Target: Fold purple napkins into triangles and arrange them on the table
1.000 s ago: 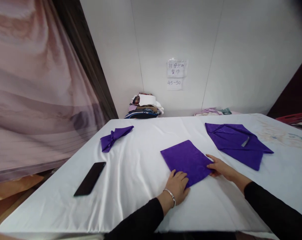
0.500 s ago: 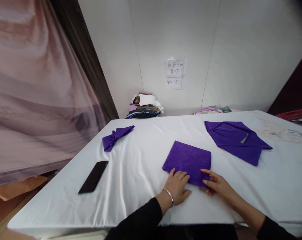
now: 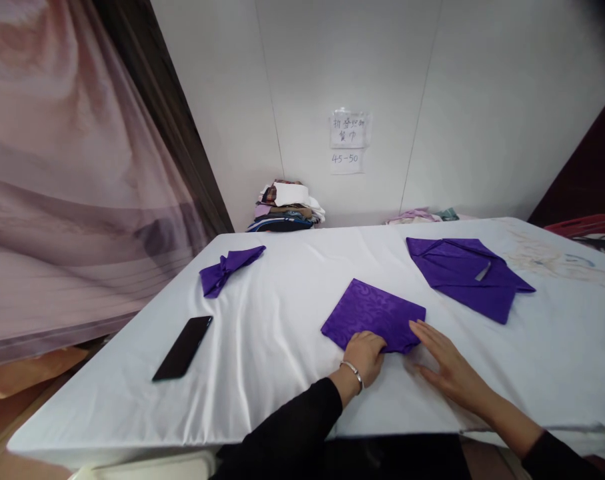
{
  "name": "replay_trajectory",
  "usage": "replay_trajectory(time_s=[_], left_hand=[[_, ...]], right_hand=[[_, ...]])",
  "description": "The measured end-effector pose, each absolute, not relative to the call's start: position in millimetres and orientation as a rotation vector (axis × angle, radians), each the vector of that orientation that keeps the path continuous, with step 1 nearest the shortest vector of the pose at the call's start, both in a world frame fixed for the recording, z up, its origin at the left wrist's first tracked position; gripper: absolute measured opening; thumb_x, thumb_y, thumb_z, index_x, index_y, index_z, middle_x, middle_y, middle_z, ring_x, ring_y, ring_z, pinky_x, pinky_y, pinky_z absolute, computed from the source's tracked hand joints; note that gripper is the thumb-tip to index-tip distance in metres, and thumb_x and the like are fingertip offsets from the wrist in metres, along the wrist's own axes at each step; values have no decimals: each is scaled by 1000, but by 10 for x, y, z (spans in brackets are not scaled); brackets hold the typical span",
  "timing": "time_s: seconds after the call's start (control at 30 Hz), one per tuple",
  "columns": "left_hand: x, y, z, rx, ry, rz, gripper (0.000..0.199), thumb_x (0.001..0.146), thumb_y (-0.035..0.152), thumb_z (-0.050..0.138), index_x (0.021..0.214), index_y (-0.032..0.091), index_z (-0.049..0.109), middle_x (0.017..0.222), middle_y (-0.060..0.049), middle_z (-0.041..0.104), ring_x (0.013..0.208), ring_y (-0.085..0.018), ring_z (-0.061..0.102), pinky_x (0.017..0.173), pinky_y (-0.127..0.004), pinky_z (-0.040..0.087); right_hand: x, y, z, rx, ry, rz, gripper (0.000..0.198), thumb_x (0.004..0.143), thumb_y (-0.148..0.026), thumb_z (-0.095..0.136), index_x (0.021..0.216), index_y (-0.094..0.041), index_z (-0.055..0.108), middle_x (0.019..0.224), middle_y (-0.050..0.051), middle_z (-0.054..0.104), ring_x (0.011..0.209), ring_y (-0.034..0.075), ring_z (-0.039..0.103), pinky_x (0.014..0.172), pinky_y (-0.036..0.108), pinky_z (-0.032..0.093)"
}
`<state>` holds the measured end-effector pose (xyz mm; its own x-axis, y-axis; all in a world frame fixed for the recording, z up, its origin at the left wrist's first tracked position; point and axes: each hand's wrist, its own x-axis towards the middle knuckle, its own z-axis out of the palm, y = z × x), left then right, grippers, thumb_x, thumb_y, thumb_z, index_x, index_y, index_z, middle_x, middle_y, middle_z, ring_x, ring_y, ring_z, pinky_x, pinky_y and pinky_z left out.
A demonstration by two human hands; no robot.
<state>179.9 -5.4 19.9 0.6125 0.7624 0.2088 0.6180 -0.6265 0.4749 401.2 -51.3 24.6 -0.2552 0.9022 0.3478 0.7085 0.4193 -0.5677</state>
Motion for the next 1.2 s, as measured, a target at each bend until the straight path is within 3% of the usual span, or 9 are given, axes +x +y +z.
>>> replay_trajectory(time_s=[0.1, 0.23, 0.33, 0.5, 0.63, 0.93, 1.2], left_hand=[[1815, -63, 206, 2482, 1088, 556, 22, 80, 19, 46, 97, 22, 60, 95, -2, 65, 93, -17, 55, 84, -32, 41], [1782, -46, 208, 2445, 1107, 525, 22, 79, 20, 46, 96, 22, 60, 96, -1, 66, 93, -17, 57, 84, -31, 43], [1677, 16, 228, 2314, 1285, 554, 26, 81, 30, 47, 103, 22, 59, 97, -3, 66, 92, -19, 59, 83, -31, 45], [1417, 196, 284, 2101, 1630, 507, 64, 76, 39, 55, 133, 19, 34, 98, -7, 67, 90, -22, 62, 81, -33, 46], [1228, 279, 299, 2031, 1732, 531, 61, 77, 33, 54, 133, 18, 33, 98, -6, 67, 92, -20, 61, 83, -31, 43], [954, 269, 109, 2019, 1764, 803, 51, 74, 24, 55, 124, 21, 44, 90, -1, 64, 91, -18, 57, 92, -38, 39], [853, 348, 14, 1916, 1755, 908, 40, 75, 18, 52, 116, 22, 51, 77, 3, 63, 84, -17, 57, 91, -40, 39]], right_hand=[[3940, -363, 197, -1307, -2153, 398, 57, 74, -24, 55, 130, -23, 44, 127, 8, 53, 123, 27, 39, 105, 48, 24], [3755, -110, 271, -1302, -2108, 680, 32, 74, -18, 46, 99, -23, 65, 93, 4, 68, 91, 23, 60, 90, 40, 41], [3679, 142, 369, -1336, -2043, 830, 24, 72, -19, 47, 84, -22, 67, 84, 3, 68, 79, 21, 61, 74, 32, 46], [3621, 673, 414, -1547, -1915, 804, 18, 72, -31, 52, 77, -18, 63, 72, 0, 65, 68, 18, 58, 62, 27, 44], [3537, 1019, 365, -1623, -1934, 762, 13, 69, -27, 54, 68, -17, 61, 66, 0, 63, 62, 16, 55, 57, 24, 40], [3393, 1290, 207, -1836, -1911, 590, 12, 73, -28, 56, 75, -18, 63, 76, 3, 66, 71, 17, 58, 60, 24, 37], [3239, 1285, 163, -1993, -1861, 449, 34, 78, -33, 55, 110, -21, 57, 103, 7, 66, 94, 24, 59, 70, 28, 40]])
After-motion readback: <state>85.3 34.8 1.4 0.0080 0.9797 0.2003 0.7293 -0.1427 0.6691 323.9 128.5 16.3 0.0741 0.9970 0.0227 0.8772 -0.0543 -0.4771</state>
